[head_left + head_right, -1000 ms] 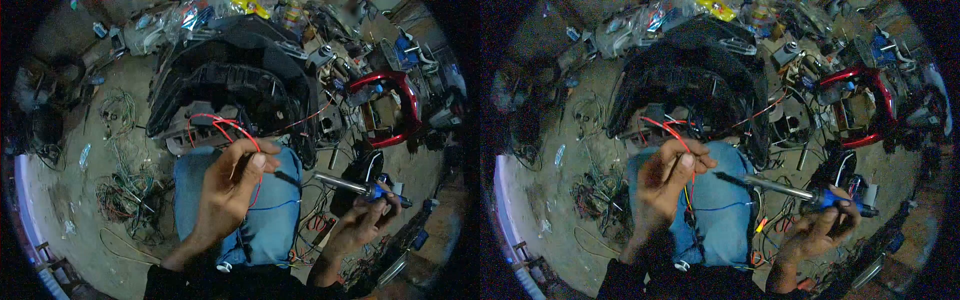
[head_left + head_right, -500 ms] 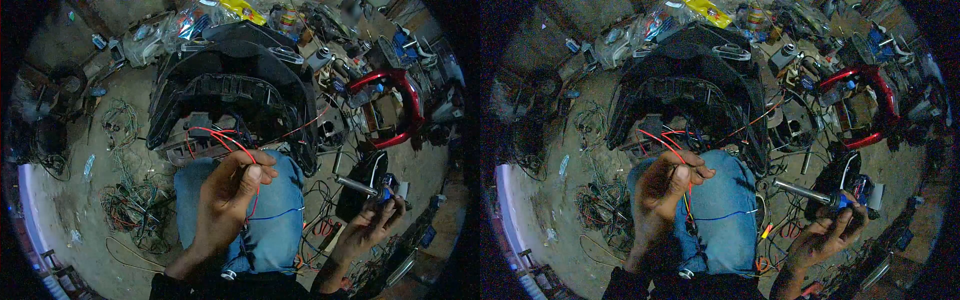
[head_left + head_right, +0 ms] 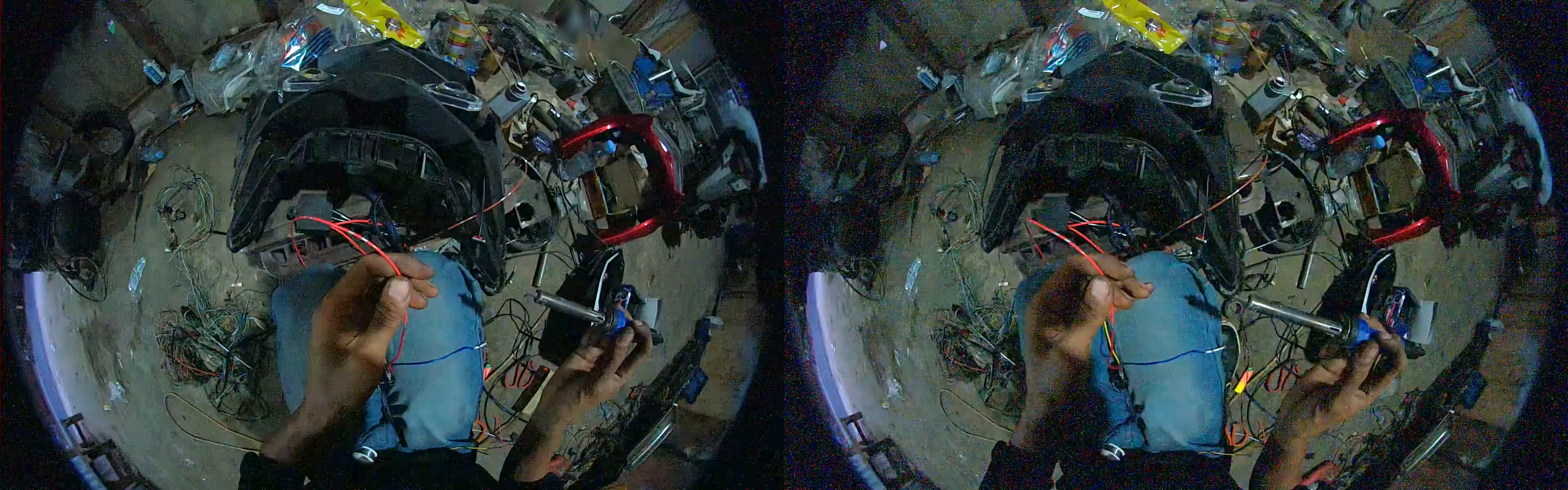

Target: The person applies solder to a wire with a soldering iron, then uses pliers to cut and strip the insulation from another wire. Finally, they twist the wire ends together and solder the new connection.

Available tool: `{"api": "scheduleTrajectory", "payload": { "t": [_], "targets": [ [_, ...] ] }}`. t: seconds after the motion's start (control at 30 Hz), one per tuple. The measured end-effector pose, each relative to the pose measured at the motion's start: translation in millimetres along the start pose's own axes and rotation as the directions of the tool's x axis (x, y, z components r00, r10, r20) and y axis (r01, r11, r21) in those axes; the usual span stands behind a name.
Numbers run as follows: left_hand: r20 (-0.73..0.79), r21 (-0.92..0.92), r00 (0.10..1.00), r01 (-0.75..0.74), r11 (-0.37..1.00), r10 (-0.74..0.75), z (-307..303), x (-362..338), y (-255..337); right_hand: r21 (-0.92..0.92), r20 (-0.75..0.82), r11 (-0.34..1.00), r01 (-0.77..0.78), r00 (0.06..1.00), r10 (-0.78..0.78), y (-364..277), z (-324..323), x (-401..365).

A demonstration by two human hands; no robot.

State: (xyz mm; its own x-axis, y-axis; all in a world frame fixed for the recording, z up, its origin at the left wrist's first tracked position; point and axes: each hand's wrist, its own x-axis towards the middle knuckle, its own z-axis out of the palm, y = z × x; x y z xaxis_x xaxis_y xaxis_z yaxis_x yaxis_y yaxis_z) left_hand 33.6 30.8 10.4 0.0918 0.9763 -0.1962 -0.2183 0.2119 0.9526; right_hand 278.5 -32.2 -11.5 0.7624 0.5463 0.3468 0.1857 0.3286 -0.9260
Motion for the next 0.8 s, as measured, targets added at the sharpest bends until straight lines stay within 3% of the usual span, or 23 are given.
{"api": "scheduleTrajectory", "payload": {
  "t": [0.17,0.27,0.37,0.47,0.67,0.8],
  "targets": [
    [0.008,-0.003,0.999,-0.031,1.000,0.031,-0.3,-0.6,-1.2,0.004,0.003,0.999,-0.033,0.999,0.033,-0.3,-3.0,-2.1],
    [0.003,-0.015,0.999,-0.049,0.999,0.049,1.3,-1.7,-2.2,-0.085,-0.013,0.996,-0.017,1.000,0.016,-0.4,-4.2,-1.4],
    [0.017,0.010,0.998,-0.056,0.998,0.056,-0.9,-1.6,-3.5,0.002,0.017,0.998,-0.066,0.998,0.065,0.8,-10.5,0.4],
    [0.036,0.060,0.998,-0.056,0.997,0.054,-3.0,-1.0,-0.5,-0.230,0.004,0.971,0.065,0.998,-0.066,1.9,-6.3,-2.5],
    [0.038,0.074,0.998,-0.052,0.996,0.050,-3.6,-1.7,-0.4,0.039,-0.018,0.999,-0.024,1.000,0.024,0.9,-2.9,-2.2],
    [0.043,0.064,0.996,-0.083,0.994,0.081,-3.7,-0.3,-3.9,0.042,-0.006,0.998,-0.048,0.999,0.048,1.1,-7.9,-1.8]
  ]
}}
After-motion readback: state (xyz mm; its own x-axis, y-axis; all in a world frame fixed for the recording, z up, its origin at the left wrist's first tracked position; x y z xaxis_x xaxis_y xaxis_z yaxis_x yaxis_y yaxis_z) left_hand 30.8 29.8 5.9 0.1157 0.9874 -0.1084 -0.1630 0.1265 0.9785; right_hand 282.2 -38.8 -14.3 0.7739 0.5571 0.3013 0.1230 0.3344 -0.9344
